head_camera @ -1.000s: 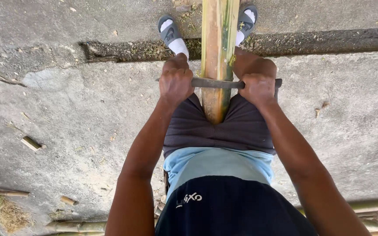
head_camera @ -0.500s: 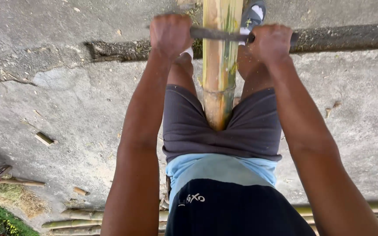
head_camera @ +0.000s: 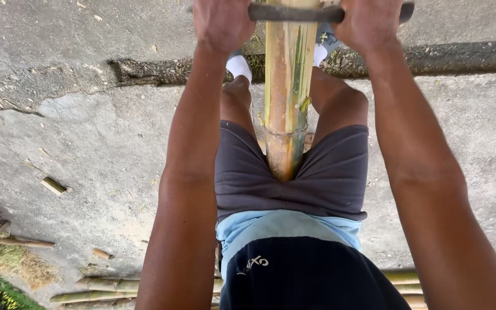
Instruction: Shaving the outer layer of a bamboo pole using a drawknife.
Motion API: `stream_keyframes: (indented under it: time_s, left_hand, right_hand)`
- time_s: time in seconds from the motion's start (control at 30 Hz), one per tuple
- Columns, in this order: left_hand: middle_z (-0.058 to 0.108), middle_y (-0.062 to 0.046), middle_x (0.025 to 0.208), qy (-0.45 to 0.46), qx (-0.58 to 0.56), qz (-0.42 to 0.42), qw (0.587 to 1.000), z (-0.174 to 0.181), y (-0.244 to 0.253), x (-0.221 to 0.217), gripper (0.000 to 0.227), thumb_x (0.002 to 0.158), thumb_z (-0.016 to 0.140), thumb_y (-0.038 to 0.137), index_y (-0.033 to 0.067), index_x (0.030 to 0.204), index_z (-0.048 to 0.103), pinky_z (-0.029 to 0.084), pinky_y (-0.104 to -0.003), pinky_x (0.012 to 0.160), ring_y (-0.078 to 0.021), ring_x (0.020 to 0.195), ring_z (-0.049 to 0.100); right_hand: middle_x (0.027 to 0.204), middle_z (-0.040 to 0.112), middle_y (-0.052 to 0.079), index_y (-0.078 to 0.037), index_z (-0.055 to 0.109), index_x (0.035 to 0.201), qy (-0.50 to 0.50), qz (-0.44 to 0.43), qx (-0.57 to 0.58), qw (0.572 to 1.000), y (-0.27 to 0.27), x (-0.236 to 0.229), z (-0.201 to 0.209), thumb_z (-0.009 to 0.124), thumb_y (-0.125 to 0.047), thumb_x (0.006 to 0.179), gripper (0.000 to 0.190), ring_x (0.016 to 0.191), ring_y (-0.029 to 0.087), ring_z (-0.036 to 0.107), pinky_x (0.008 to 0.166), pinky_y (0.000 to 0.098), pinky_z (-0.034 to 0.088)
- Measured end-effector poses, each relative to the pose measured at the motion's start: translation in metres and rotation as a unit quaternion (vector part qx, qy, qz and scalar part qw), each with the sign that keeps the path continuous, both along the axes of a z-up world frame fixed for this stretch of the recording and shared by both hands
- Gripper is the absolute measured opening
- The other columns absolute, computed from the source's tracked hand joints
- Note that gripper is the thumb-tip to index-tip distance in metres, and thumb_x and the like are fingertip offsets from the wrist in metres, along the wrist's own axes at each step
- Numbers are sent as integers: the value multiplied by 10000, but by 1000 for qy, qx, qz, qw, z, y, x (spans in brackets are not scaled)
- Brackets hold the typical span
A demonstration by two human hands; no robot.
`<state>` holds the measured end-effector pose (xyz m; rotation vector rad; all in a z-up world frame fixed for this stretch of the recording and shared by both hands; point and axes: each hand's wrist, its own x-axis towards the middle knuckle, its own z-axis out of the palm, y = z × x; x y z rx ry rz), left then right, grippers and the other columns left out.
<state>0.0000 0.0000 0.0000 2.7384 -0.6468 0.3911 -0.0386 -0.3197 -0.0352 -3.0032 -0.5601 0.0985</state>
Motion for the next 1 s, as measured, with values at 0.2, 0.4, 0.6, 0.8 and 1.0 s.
stream_keyframes:
  time_s: [0.2, 0.4, 0.6, 0.8, 1.0]
  left_hand:
    - [639, -26, 568, 193, 92, 12, 977, -8, 11, -114, 188, 851, 720, 168, 140, 669, 684, 428, -328, 382, -126, 434, 571]
    - [688, -66, 616, 189, 53, 13, 980, 9, 17, -202, 149, 828, 722, 191, 132, 692, 703, 532, -365, 542, -181, 518, 668]
    - [694, -76, 616, 207, 66, 4, 976, 16, 17, -194, 167, 820, 732, 207, 112, 686, 701, 531, -383, 483, -211, 515, 678]
    - [666, -67, 595, 182, 51, -4, 982, 7, 14, -147, 162, 807, 757, 216, 125, 685, 700, 508, -384, 449, -196, 493, 653]
    - [677, -43, 635, 105, 31, -12, 994, -4, 15, -103, 109, 723, 757, 174, 146, 665, 669, 528, -393, 486, -197, 538, 663]
  right_hand:
    - [696, 704, 62, -155, 774, 873, 212, -48, -47, 975, 19, -97, 35, 755, -291, 890, 139, 630, 215, 663, 653, 447, 488]
    - [777, 712, 92, -126, 766, 889, 298, -80, -58, 949, 36, -170, 64, 663, -321, 985, 241, 700, 205, 693, 713, 443, 516]
    - [743, 715, 92, -158, 782, 920, 310, -97, -64, 944, 38, -171, 61, 690, -281, 891, 155, 732, 233, 707, 816, 480, 496]
    - [745, 706, 110, -175, 781, 925, 300, -100, -45, 948, 26, -131, 40, 695, -271, 938, 130, 732, 275, 690, 787, 500, 486]
    - [711, 710, 65, -156, 787, 873, 177, -55, 2, 983, 20, -94, 35, 831, -527, 847, 374, 712, 276, 693, 840, 533, 463]
